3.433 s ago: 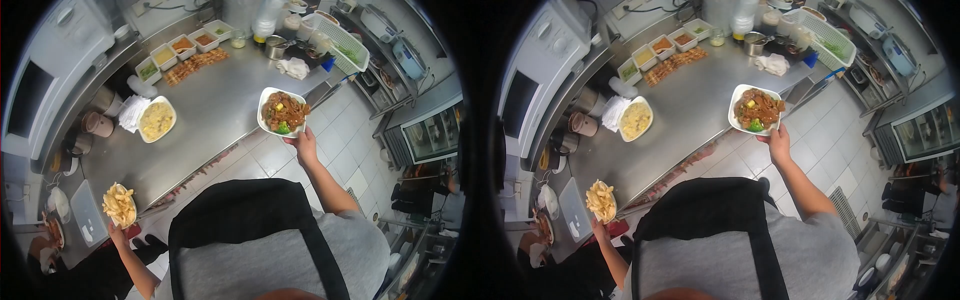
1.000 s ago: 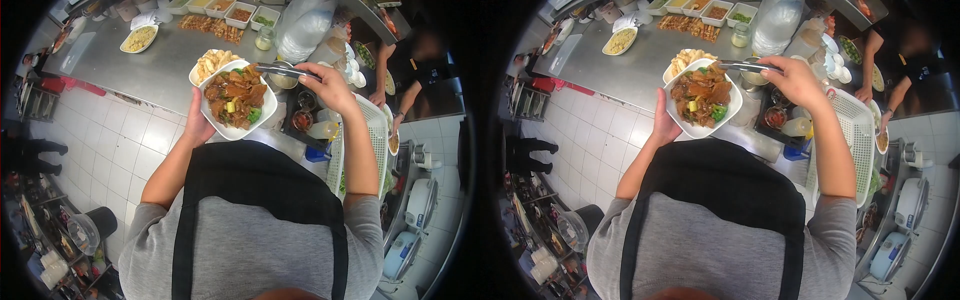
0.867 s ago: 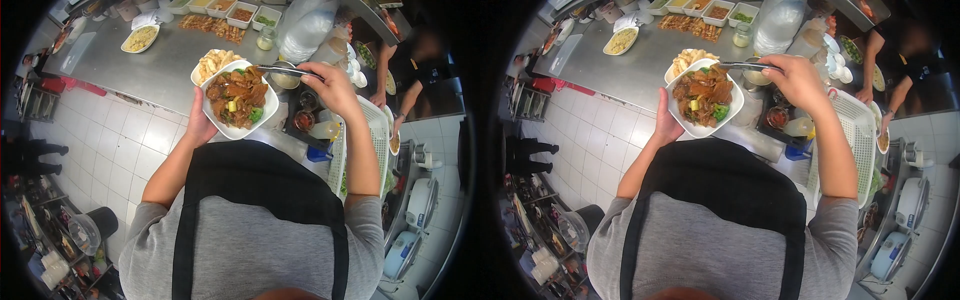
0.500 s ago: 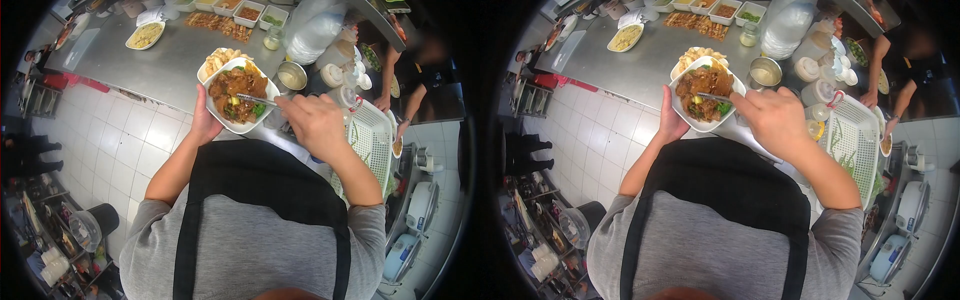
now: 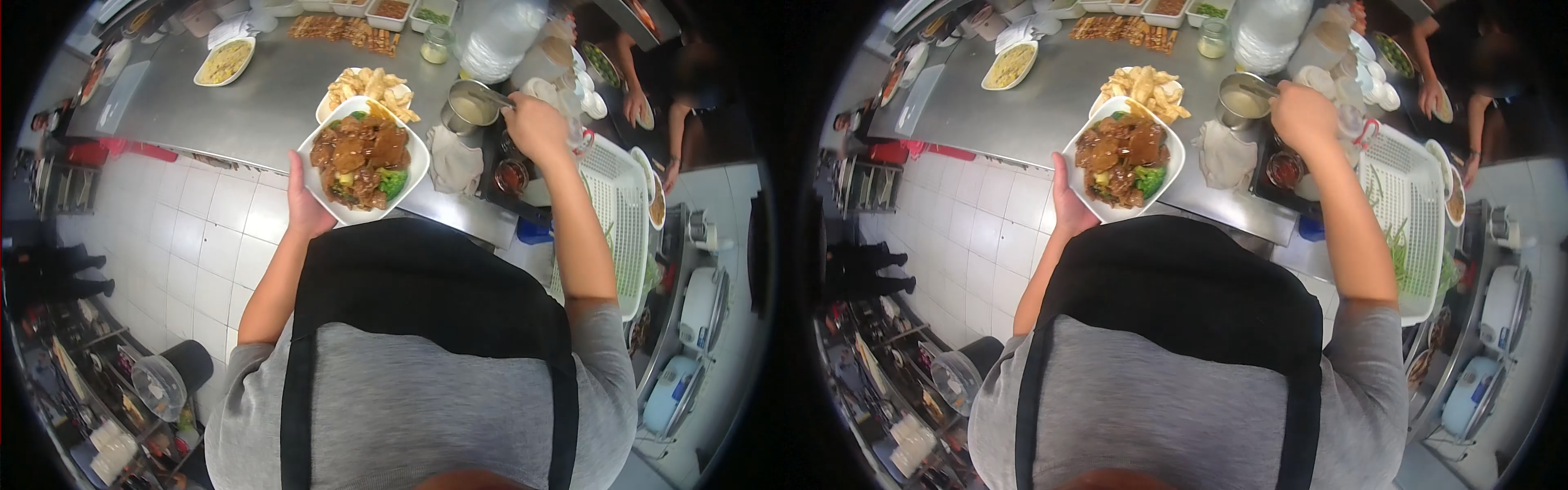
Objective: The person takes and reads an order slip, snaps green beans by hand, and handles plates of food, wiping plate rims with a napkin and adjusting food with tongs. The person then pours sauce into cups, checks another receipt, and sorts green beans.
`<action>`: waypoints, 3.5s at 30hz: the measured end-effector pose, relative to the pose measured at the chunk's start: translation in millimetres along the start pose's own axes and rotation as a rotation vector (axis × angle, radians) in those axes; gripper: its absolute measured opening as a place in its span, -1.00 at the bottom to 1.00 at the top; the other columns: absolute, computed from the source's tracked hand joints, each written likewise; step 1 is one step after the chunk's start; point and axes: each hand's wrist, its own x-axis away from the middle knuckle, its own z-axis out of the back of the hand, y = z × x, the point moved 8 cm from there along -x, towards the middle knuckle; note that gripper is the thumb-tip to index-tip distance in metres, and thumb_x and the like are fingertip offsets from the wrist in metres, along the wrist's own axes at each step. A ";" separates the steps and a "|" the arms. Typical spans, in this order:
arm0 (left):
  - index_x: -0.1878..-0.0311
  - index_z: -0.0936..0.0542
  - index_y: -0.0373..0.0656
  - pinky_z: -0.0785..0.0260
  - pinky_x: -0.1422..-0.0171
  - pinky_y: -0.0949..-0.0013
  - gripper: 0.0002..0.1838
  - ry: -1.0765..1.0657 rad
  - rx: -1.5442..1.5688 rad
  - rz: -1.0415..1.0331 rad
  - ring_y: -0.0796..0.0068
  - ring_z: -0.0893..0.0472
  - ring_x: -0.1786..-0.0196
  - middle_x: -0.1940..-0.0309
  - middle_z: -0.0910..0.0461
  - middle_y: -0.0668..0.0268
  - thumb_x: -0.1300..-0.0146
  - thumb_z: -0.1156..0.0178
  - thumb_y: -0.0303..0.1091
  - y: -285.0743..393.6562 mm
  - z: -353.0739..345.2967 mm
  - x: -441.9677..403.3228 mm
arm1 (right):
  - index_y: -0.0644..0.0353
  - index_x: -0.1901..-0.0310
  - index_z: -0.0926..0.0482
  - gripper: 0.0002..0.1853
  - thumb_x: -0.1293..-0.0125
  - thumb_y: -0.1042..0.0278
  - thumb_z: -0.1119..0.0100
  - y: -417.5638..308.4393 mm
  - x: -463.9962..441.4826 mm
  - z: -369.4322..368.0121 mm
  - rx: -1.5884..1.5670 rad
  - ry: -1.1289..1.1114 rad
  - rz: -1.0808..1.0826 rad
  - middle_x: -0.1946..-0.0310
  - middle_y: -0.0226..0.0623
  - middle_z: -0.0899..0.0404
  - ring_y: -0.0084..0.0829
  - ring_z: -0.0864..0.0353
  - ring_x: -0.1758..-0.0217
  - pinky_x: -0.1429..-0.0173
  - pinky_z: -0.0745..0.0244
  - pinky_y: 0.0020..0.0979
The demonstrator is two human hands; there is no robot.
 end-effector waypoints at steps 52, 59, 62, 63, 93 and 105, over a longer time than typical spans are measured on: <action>-0.39 -0.13 -0.13 -0.19 -0.39 0.04 -0.18 -0.218 -0.126 0.566 0.10 -0.28 -0.35 -0.34 -0.22 0.06 -0.29 0.22 0.34 -22.3 -85.0 -34.9 | 0.11 0.11 -0.63 -0.71 -0.14 0.60 -0.11 -34.9 74.6 3.6 -0.929 0.579 0.385 0.09 -0.20 -0.58 -0.27 -0.61 0.08 0.03 -0.52 -0.41; -0.40 -0.10 -0.12 -0.19 -0.39 0.03 -0.20 -0.205 -0.163 0.536 0.11 -0.27 -0.36 -0.34 -0.20 0.05 -0.31 0.24 0.32 -11.1 -75.6 -41.6 | 0.07 0.15 -0.62 -0.66 -0.05 0.67 -0.10 -49.8 82.6 9.9 -0.695 0.548 0.526 0.12 -0.23 -0.56 -0.20 -0.59 0.11 0.08 -0.55 -0.35; -0.40 -0.10 -0.09 -0.18 -0.40 0.03 -0.21 -0.207 -0.182 0.482 0.11 -0.26 -0.37 -0.35 -0.19 0.06 -0.31 0.21 0.31 -5.1 -75.3 -41.1 | 0.10 0.16 -0.62 -0.69 -0.09 0.67 -0.07 -48.7 78.7 6.4 -0.789 0.492 0.482 0.14 -0.25 -0.56 -0.27 -0.60 0.13 0.09 -0.52 -0.40; -0.40 -0.10 -0.09 -0.18 -0.40 0.03 -0.21 -0.208 -0.187 0.466 0.11 -0.25 -0.37 -0.35 -0.19 0.06 -0.31 0.20 0.31 -3.3 -75.5 -39.9 | 0.14 0.17 -0.62 -0.71 -0.11 0.67 -0.05 -46.0 73.2 2.0 -0.889 0.417 0.440 0.14 -0.25 -0.56 -0.30 -0.59 0.11 0.05 -0.49 -0.42; -0.34 -0.23 -0.19 -0.17 -0.39 0.03 -0.17 -0.135 -0.088 0.275 0.11 -0.28 -0.35 -0.32 -0.25 0.06 -0.27 0.17 0.36 22.2 -35.0 -16.6 | 0.24 0.04 -0.46 -0.73 -0.21 0.58 0.01 -32.8 29.4 -82.5 -1.768 -0.472 -0.080 0.20 -0.31 -0.58 -0.45 -0.61 0.16 0.04 -0.51 -0.43; -0.38 -0.15 -0.15 -0.11 -0.43 0.05 -0.12 -0.083 -0.125 0.257 0.12 -0.22 -0.39 -0.36 -0.18 0.07 -0.25 0.21 0.40 22.0 -30.3 4.6 | 0.30 -0.31 -0.17 -0.51 -0.36 0.46 0.13 -125.6 116.3 -62.6 -1.990 -0.769 0.012 -0.06 -0.13 -0.48 -0.30 -0.60 0.07 0.04 -0.58 -0.32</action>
